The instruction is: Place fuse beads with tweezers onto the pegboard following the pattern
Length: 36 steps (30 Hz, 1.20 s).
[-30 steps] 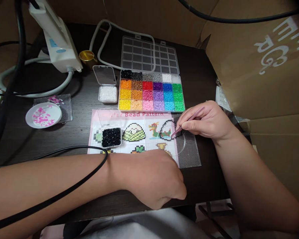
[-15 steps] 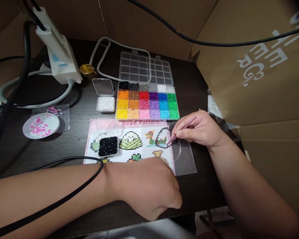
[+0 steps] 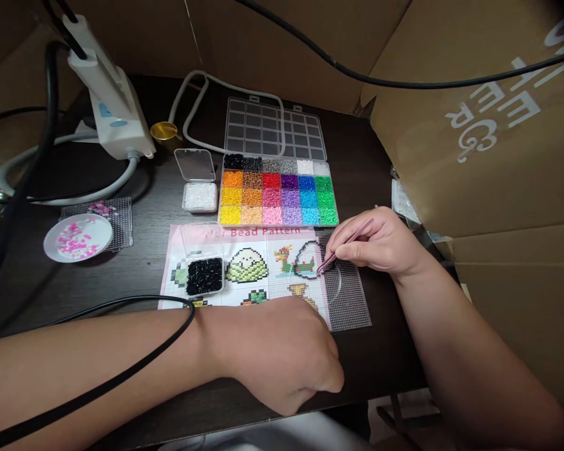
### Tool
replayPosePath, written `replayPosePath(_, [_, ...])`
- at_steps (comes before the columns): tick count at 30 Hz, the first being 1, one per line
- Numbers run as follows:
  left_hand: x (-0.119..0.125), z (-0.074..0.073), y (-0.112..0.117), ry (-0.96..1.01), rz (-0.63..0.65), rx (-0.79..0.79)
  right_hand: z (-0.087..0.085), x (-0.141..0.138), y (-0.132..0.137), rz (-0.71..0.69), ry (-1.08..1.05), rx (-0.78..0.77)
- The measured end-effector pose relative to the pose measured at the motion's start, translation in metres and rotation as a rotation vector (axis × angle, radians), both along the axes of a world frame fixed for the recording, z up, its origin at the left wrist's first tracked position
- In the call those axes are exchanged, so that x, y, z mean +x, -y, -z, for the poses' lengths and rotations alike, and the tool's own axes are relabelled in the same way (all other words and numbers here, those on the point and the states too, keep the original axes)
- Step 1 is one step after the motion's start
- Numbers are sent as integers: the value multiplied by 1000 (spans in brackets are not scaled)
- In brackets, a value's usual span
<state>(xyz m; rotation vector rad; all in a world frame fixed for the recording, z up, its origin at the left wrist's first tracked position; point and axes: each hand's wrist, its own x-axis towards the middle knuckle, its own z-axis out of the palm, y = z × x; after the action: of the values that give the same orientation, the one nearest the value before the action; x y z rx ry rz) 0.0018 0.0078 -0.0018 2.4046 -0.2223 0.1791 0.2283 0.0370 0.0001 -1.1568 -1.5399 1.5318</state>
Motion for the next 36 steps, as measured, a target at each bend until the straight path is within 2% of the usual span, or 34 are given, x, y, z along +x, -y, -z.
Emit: replayPosePath(36, [2,-4,1,-29,-5,53,1,1,0,-22,30,7])
